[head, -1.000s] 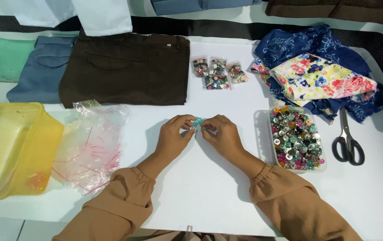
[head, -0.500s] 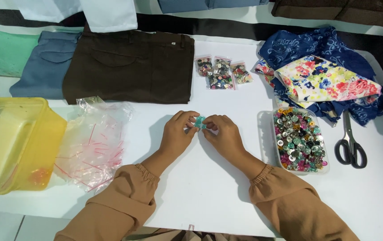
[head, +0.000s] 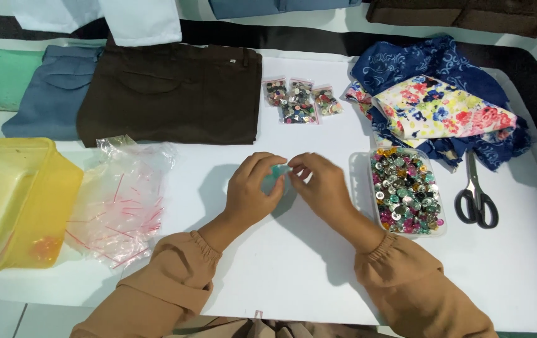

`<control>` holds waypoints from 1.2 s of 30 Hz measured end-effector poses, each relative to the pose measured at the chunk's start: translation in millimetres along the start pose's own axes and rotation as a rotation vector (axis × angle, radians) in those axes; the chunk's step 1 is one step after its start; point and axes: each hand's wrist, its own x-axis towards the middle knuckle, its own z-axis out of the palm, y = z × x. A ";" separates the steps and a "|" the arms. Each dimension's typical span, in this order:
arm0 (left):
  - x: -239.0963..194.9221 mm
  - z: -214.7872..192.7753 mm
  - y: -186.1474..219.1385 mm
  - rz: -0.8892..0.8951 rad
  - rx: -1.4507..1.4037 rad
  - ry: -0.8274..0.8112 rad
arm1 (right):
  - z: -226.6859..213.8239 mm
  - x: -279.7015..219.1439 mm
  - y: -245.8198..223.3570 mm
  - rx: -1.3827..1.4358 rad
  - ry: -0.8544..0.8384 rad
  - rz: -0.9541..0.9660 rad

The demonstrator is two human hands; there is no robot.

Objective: Sorting small buttons by color and placing them into small plastic bags for packaging.

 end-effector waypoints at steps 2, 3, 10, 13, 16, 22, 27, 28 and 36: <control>8.8 6.7 8.6 0.031 -0.023 0.022 | -23.1 2.8 -1.7 0.027 0.051 0.011; 13.7 10.5 12.7 0.061 -0.045 0.044 | -34.7 4.9 -2.1 0.055 0.102 0.022; 42.3 76.2 34.9 0.175 -0.163 -0.024 | -134.9 -2.9 76.4 -0.037 0.141 0.135; 53.2 110.8 46.6 0.157 -0.177 -0.067 | -170.0 -15.8 100.8 -0.199 0.158 0.118; 68.5 143.0 56.4 0.095 -0.182 -0.144 | -193.3 -27.2 125.4 -0.274 0.120 0.195; 93.0 195.2 75.0 -0.010 -0.140 -0.196 | -203.9 -32.8 127.5 -0.298 0.020 0.291; 108.1 201.4 91.1 -0.139 0.030 -0.414 | -197.2 -31.3 142.4 -0.363 -0.019 0.287; 108.3 205.1 90.6 -0.138 0.028 -0.418 | -196.1 -31.8 145.1 -0.363 -0.019 0.291; 102.2 217.6 82.0 -0.165 0.066 -0.417 | -192.8 -34.1 147.9 -0.403 -0.037 0.310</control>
